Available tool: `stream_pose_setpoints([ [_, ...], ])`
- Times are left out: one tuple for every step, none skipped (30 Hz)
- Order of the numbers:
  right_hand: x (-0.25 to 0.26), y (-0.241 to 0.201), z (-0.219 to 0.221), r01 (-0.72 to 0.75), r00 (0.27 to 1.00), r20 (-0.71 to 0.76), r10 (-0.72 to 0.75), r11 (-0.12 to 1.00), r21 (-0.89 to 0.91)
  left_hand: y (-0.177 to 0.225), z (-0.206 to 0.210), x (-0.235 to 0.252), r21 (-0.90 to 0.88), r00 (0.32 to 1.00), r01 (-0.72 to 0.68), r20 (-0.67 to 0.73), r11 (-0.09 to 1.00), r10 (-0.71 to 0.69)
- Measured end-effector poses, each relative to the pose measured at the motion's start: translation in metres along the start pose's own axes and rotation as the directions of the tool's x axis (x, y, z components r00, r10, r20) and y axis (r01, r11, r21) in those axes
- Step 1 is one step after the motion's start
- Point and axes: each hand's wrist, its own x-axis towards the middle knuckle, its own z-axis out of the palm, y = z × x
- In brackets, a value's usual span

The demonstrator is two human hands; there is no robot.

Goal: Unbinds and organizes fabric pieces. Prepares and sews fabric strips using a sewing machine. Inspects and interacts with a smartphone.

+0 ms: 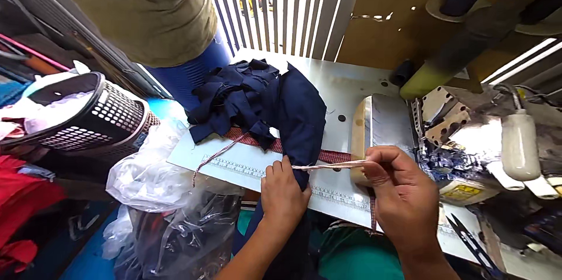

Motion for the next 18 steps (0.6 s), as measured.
stream_pose_setpoints([
  [-0.002,-0.002,0.0,-0.019,1.0,0.012,0.018,0.998,0.066,0.001,0.002,0.0,0.003,1.0,-0.004,-0.014,1.0,0.004],
  [-0.005,-0.004,0.001,-0.035,0.999,0.04,0.03,0.99,0.138,0.001,0.003,-0.001,-0.002,1.0,-0.01,-0.025,1.0,0.01],
  [-0.009,-0.006,0.002,-0.043,0.997,0.075,0.028,0.976,0.215,0.001,0.002,-0.001,-0.019,1.0,-0.012,-0.024,1.0,0.012],
  [-0.011,-0.009,0.003,-0.049,0.992,0.123,0.014,0.957,0.286,0.0,0.001,-0.001,-0.053,0.999,-0.022,-0.028,0.998,0.02],
  [-0.013,-0.012,0.004,-0.058,0.984,0.179,-0.005,0.937,0.345,-0.002,0.001,-0.002,-0.08,0.999,-0.037,-0.041,0.996,0.034],
  [-0.014,-0.014,0.005,-0.069,0.971,0.237,-0.023,0.925,0.373,-0.004,0.002,-0.004,-0.108,0.996,-0.062,-0.069,0.992,0.054],
  [-0.012,-0.014,0.006,-0.067,0.961,0.276,-0.027,0.943,0.325,-0.006,0.002,-0.004,-0.131,0.993,-0.077,-0.093,0.988,0.065],
  [-0.01,-0.01,0.009,-0.05,0.955,0.295,-0.01,0.98,0.194,-0.007,0.002,-0.004,-0.129,0.995,-0.068,-0.076,0.989,0.058],
  [-0.009,-0.003,0.012,-0.047,0.952,0.304,0.043,0.999,0.006,-0.008,0.004,-0.003,-0.128,0.995,-0.071,-0.079,0.989,0.061],
  [-0.009,0.009,0.016,-0.073,0.94,0.313,0.133,0.978,-0.196,-0.01,0.006,-0.003,-0.129,0.994,-0.075,-0.089,0.989,0.064],
  [-0.01,0.022,0.021,-0.111,0.911,0.336,0.238,0.928,-0.355,-0.01,0.005,-0.002,-0.138,0.996,-0.071,-0.066,0.988,0.062],
  [-0.013,0.035,0.027,-0.141,0.869,0.375,0.322,0.888,-0.437,-0.013,0.002,0.0,-0.153,0.996,-0.083,-0.035,0.985,0.079],
  [-0.019,0.048,0.034,-0.171,0.832,0.414,0.37,0.88,-0.444,-0.018,-0.004,0.004,-0.185,0.993,-0.104,0.043,0.977,0.114],
  [-0.028,0.061,0.042,-0.196,0.816,0.436,0.379,0.892,-0.407,-0.026,-0.013,0.012,-0.254,0.973,-0.131,0.151,0.958,0.173],
  [-0.038,0.071,0.05,-0.221,0.83,0.421,0.366,0.908,-0.355,-0.038,-0.02,0.023,-0.356,0.937,-0.171,0.23,0.919,0.263],
  [-0.046,0.076,0.054,-0.243,0.855,0.383,0.35,0.922,-0.3,-0.051,-0.027,0.035,-0.482,0.892,-0.191,0.277,0.855,0.356],
  [-0.052,0.077,0.056,-0.276,0.873,0.342,0.348,0.93,-0.242,-0.062,-0.032,0.047,-0.619,0.845,-0.155,0.32,0.77,0.427],
  [-0.054,0.074,0.057,-0.327,0.878,0.307,0.367,0.929,-0.176,-0.07,-0.036,0.056,-0.729,0.81,-0.05,0.371,0.682,0.455],
])
